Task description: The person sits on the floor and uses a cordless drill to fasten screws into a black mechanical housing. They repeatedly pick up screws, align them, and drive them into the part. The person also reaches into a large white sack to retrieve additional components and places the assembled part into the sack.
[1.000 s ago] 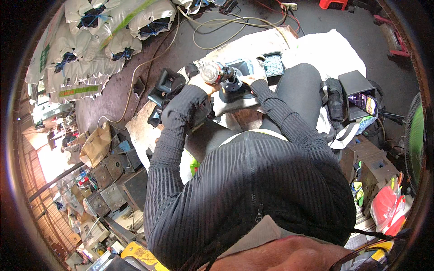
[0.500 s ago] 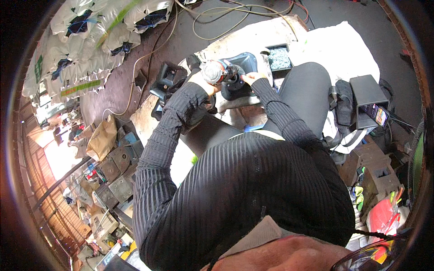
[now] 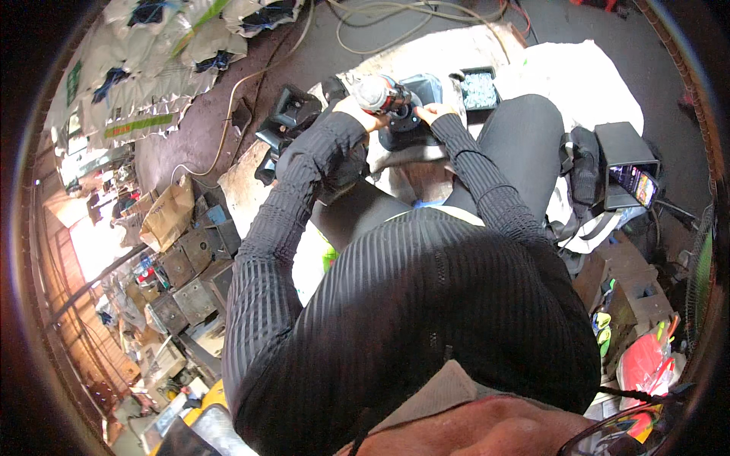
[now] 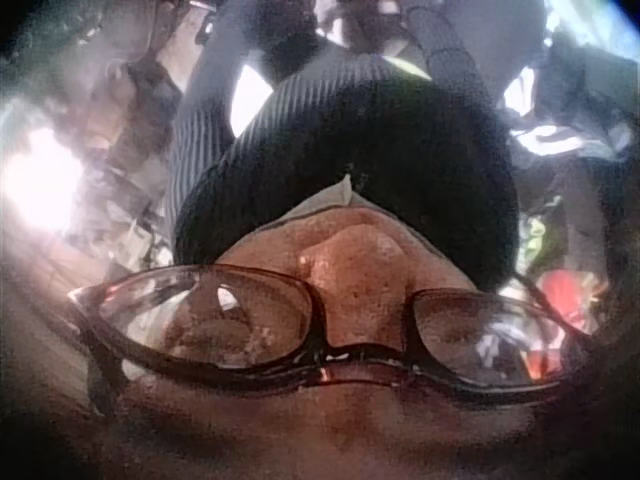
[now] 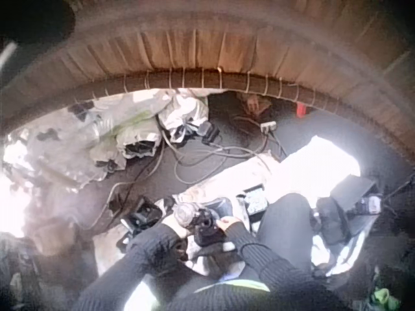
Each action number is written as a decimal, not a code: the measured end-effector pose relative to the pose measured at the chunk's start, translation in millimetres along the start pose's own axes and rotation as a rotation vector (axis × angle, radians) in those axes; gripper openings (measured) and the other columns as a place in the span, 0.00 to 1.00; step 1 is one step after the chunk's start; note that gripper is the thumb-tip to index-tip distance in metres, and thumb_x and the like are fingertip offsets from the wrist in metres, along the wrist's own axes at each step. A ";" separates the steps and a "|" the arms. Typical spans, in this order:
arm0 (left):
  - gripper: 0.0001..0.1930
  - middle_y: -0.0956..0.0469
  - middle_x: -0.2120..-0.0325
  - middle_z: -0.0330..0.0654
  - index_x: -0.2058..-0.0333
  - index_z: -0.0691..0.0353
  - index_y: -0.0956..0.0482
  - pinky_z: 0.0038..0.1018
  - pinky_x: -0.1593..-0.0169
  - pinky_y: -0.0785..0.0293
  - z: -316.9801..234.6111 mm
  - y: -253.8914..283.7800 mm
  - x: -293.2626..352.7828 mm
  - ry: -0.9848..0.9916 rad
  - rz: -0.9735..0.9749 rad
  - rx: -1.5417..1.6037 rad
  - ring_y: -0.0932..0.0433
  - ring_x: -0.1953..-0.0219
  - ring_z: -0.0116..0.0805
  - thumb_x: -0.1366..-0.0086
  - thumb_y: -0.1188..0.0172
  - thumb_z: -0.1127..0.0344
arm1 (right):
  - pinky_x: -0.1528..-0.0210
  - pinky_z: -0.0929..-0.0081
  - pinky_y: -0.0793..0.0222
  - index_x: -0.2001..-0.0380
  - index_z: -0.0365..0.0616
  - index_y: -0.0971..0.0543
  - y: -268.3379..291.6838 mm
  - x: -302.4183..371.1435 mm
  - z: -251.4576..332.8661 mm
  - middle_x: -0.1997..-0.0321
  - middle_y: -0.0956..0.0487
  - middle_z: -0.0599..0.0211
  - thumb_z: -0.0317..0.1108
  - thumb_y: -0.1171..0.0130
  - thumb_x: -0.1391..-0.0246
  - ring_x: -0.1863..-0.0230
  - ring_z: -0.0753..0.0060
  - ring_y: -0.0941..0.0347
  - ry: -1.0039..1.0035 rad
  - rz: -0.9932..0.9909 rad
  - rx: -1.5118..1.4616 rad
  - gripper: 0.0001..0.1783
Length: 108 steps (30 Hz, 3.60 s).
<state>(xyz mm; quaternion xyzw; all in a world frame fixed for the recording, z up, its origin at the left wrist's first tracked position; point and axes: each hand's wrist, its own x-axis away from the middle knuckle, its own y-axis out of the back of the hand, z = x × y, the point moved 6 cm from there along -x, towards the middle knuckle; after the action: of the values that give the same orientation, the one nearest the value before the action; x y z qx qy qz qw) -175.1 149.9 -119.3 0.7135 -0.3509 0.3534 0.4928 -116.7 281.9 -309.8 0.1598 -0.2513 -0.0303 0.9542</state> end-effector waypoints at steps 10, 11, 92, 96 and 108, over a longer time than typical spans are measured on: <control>0.34 0.24 0.68 0.55 0.51 0.56 0.35 0.36 0.58 0.28 78.0 -65.8 142.3 -0.104 -0.348 -0.174 0.25 0.64 0.52 0.63 0.40 0.61 | 0.79 0.79 0.35 0.62 0.49 0.27 -14.0 -43.1 -34.1 0.73 0.30 0.67 0.42 0.49 0.50 0.80 0.76 0.35 0.146 0.212 -0.032 0.14; 0.36 0.24 0.68 0.55 0.49 0.55 0.38 0.37 0.58 0.29 87.6 -80.7 146.7 -0.125 -0.332 -0.130 0.25 0.64 0.52 0.62 0.40 0.60 | 0.73 0.79 0.31 0.57 0.50 0.27 -2.0 -58.7 -47.6 0.66 0.26 0.65 0.37 0.50 0.49 0.75 0.75 0.31 0.235 0.210 0.103 0.16; 0.14 0.24 0.68 0.56 0.60 0.76 0.28 0.30 0.58 0.30 247.0 -53.8 643.8 -0.143 -1.528 0.029 0.24 0.67 0.39 0.43 0.50 0.73 | 0.87 0.86 0.55 0.52 0.39 0.34 66.6 110.4 44.3 0.91 0.50 0.82 0.41 0.56 0.42 0.90 0.87 0.56 -0.339 0.695 -1.342 0.20; 0.15 0.24 0.64 0.48 0.55 0.73 0.30 0.20 0.59 0.30 141.8 58.2 427.1 -0.423 -1.055 0.313 0.25 0.65 0.30 0.41 0.49 0.73 | 0.88 0.86 0.57 0.57 0.37 0.30 122.8 151.8 62.3 0.90 0.51 0.83 0.41 0.60 0.40 0.90 0.88 0.57 -0.207 0.553 -1.315 0.19; 0.39 0.25 0.64 0.56 0.42 0.54 0.49 0.46 0.56 0.31 -35.9 -101.4 -87.0 -0.254 -0.451 -0.877 0.25 0.60 0.51 0.51 0.42 0.54 | 0.80 0.77 0.34 0.68 0.56 0.19 303.7 371.1 -150.1 0.63 0.23 0.70 0.50 0.43 0.57 0.85 0.73 0.34 -0.593 0.012 0.105 0.15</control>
<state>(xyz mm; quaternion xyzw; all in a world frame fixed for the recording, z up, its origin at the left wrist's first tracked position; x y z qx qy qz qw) -138.6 224.5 -229.9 0.5346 -0.3607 -0.0319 0.7636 273.5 561.7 -161.7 0.1918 -0.5212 -0.0570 0.8297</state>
